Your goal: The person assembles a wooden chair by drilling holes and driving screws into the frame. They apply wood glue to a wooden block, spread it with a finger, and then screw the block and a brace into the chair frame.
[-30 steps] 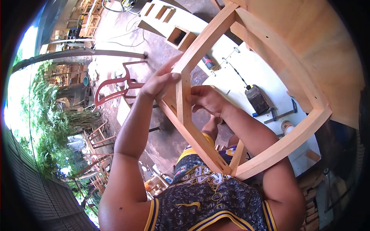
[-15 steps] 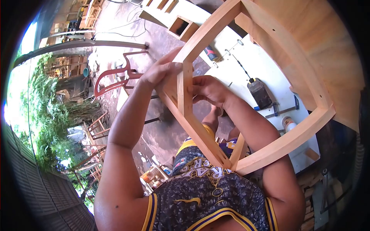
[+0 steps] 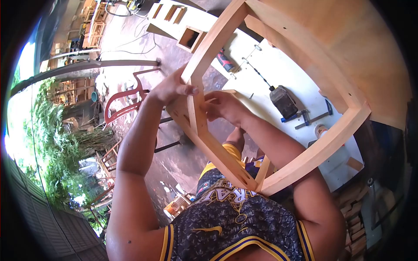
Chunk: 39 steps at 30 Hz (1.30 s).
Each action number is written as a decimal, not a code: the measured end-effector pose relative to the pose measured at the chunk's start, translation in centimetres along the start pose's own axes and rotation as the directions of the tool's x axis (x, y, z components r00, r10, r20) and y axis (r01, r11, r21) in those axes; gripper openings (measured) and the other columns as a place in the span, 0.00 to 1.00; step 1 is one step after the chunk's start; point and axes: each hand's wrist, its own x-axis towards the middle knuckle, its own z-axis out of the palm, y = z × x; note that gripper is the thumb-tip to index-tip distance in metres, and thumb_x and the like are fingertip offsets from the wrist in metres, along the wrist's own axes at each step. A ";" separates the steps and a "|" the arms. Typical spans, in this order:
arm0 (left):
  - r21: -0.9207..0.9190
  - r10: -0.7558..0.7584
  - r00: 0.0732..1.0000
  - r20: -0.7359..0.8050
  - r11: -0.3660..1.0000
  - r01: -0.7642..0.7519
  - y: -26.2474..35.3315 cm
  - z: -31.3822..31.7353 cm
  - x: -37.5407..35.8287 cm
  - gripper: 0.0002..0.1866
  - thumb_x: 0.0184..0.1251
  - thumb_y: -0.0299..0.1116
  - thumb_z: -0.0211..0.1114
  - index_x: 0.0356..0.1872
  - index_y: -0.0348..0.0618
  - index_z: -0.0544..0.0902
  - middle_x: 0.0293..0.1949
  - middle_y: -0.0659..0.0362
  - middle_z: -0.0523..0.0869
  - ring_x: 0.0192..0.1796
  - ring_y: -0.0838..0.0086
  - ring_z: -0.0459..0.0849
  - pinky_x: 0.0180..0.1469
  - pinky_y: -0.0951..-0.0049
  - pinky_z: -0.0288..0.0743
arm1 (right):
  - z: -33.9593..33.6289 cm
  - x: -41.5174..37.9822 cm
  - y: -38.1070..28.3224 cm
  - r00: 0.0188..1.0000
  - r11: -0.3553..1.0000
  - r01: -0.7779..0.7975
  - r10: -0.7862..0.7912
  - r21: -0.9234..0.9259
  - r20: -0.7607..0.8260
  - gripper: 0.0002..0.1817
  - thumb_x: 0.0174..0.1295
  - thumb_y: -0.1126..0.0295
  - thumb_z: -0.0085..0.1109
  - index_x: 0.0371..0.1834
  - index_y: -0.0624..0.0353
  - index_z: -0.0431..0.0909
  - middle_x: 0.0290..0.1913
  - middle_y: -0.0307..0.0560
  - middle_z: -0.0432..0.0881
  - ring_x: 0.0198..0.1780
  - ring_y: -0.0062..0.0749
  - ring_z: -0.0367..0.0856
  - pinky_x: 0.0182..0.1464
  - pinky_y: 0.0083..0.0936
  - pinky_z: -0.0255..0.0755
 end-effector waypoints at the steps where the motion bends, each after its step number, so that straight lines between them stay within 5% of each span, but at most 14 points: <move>1: 0.025 -0.013 1.000 -0.001 1.000 0.013 0.0 0.0 0.0 0.59 0.34 0.53 0.79 0.71 0.37 0.61 0.57 0.50 0.77 0.60 0.64 0.74 0.63 0.67 0.65 | -0.2 -0.7 0.4 0.997 0.993 0.016 -0.025 -0.115 -0.077 0.19 0.64 0.66 0.63 0.52 0.68 0.75 0.41 0.49 0.83 0.36 0.28 0.83 0.39 0.22 0.80; 2: 0.028 -0.019 1.000 0.003 0.999 0.019 0.0 0.0 0.0 0.60 0.34 0.53 0.78 0.71 0.37 0.60 0.59 0.49 0.76 0.60 0.63 0.73 0.64 0.66 0.65 | -1.0 -2.1 1.7 0.984 0.989 0.128 -0.135 -0.069 -0.112 0.17 0.66 0.64 0.61 0.48 0.67 0.75 0.36 0.45 0.82 0.32 0.22 0.79 0.35 0.20 0.76; 5: -0.012 -0.042 0.999 0.008 0.999 0.042 0.1 0.2 0.1 0.60 0.33 0.51 0.78 0.71 0.35 0.59 0.62 0.49 0.73 0.65 0.63 0.69 0.67 0.64 0.60 | -4.6 -9.3 3.8 0.987 0.997 0.075 -0.072 0.015 -0.143 0.11 0.68 0.64 0.58 0.40 0.63 0.76 0.31 0.39 0.79 0.29 0.17 0.75 0.34 0.16 0.71; 8: -0.054 -0.045 0.999 0.007 0.998 0.046 0.6 0.4 -0.2 0.62 0.32 0.51 0.79 0.71 0.33 0.58 0.64 0.48 0.71 0.67 0.62 0.67 0.69 0.64 0.58 | -8.9 -16.7 7.1 0.926 0.945 -0.056 -0.071 -0.322 -0.371 0.10 0.62 0.67 0.63 0.30 0.61 0.77 0.25 0.37 0.77 0.28 0.17 0.72 0.31 0.19 0.69; 10: -0.079 -0.063 0.998 0.003 0.995 0.063 0.2 0.3 -0.1 0.62 0.32 0.50 0.80 0.72 0.33 0.57 0.64 0.48 0.70 0.67 0.61 0.67 0.70 0.64 0.57 | -11.6 -18.3 10.8 0.649 0.840 -0.169 -0.299 -0.516 -0.700 0.10 0.56 0.69 0.67 0.26 0.60 0.75 0.20 0.38 0.72 0.25 0.20 0.68 0.29 0.23 0.67; 13: -0.100 -0.072 0.997 0.011 0.992 0.073 0.3 0.4 -0.2 0.63 0.32 0.50 0.81 0.72 0.33 0.56 0.65 0.48 0.70 0.67 0.61 0.67 0.70 0.63 0.57 | -15.5 -17.7 12.0 0.429 0.729 -0.221 -0.524 -0.648 -0.736 0.23 0.49 0.69 0.73 0.46 0.59 0.73 0.34 0.44 0.78 0.34 0.31 0.75 0.39 0.28 0.72; 16: -0.088 -0.048 0.998 0.045 0.995 0.052 -0.6 -0.2 0.1 0.63 0.33 0.51 0.81 0.72 0.33 0.56 0.65 0.48 0.70 0.67 0.61 0.66 0.70 0.63 0.56 | -18.2 -13.9 10.8 0.398 0.488 -0.084 -0.783 -0.869 -0.478 0.37 0.46 0.72 0.75 0.62 0.59 0.67 0.47 0.50 0.79 0.48 0.41 0.79 0.52 0.31 0.73; 19: -0.069 -0.030 0.999 0.041 0.997 0.033 -0.9 -0.5 0.2 0.64 0.33 0.53 0.81 0.72 0.34 0.56 0.65 0.48 0.70 0.67 0.62 0.66 0.70 0.64 0.56 | -20.7 -11.0 8.2 0.514 0.283 0.007 -0.824 -0.959 -0.240 0.42 0.46 0.71 0.75 0.67 0.59 0.65 0.54 0.53 0.80 0.58 0.43 0.78 0.61 0.32 0.70; 21: -0.074 -0.019 0.998 0.063 0.997 0.024 -1.4 -0.6 0.4 0.64 0.34 0.55 0.81 0.72 0.33 0.56 0.65 0.48 0.69 0.68 0.62 0.66 0.70 0.64 0.56 | -23.0 -9.4 8.3 0.752 0.453 0.199 -0.639 -0.869 -0.161 0.37 0.47 0.72 0.75 0.63 0.60 0.69 0.57 0.51 0.79 0.59 0.37 0.77 0.63 0.31 0.69; 22: -0.084 0.018 0.999 0.048 0.996 -0.014 -2.0 -0.8 0.6 0.58 0.34 0.53 0.82 0.66 0.33 0.62 0.53 0.51 0.77 0.56 0.64 0.75 0.61 0.66 0.67 | -23.4 -8.9 7.9 0.810 0.580 0.345 -0.582 -0.737 -0.079 0.31 0.54 0.72 0.70 0.63 0.61 0.71 0.60 0.50 0.78 0.60 0.31 0.77 0.63 0.30 0.70; 26: -0.107 0.076 0.996 0.055 0.992 -0.070 -2.1 -0.8 0.8 0.51 0.36 0.52 0.82 0.60 0.34 0.67 0.40 0.53 0.84 0.44 0.67 0.84 0.51 0.67 0.77 | -22.2 -7.9 7.2 0.799 0.675 0.364 -0.581 -0.642 -0.158 0.24 0.57 0.72 0.65 0.58 0.62 0.75 0.53 0.50 0.82 0.55 0.37 0.80 0.60 0.31 0.71; 33: -0.104 0.084 0.995 0.045 0.991 -0.079 -2.3 -0.9 0.8 0.51 0.35 0.52 0.83 0.60 0.34 0.67 0.40 0.53 0.85 0.44 0.68 0.84 0.51 0.67 0.77 | -16.6 -9.3 4.5 0.801 0.421 0.467 -0.575 -0.778 0.169 0.23 0.57 0.72 0.65 0.57 0.62 0.75 0.53 0.49 0.82 0.55 0.37 0.80 0.59 0.31 0.71; 36: -0.059 0.018 0.997 0.069 0.998 -0.014 -0.9 -0.5 0.3 0.63 0.34 0.60 0.81 0.69 0.31 0.60 0.61 0.51 0.72 0.65 0.65 0.67 0.68 0.66 0.58 | -14.8 -9.4 3.1 0.809 0.347 0.476 -0.533 -0.808 0.248 0.23 0.56 0.71 0.65 0.56 0.62 0.75 0.53 0.49 0.82 0.55 0.37 0.80 0.59 0.32 0.71; 39: -0.075 0.027 0.999 0.035 0.997 -0.025 -0.1 0.1 0.0 0.62 0.34 0.59 0.82 0.69 0.31 0.60 0.61 0.51 0.73 0.64 0.65 0.68 0.67 0.67 0.59 | -13.9 -9.3 2.2 0.813 0.312 0.485 -0.504 -0.817 0.291 0.23 0.56 0.71 0.66 0.56 0.62 0.75 0.53 0.49 0.82 0.55 0.37 0.80 0.59 0.32 0.71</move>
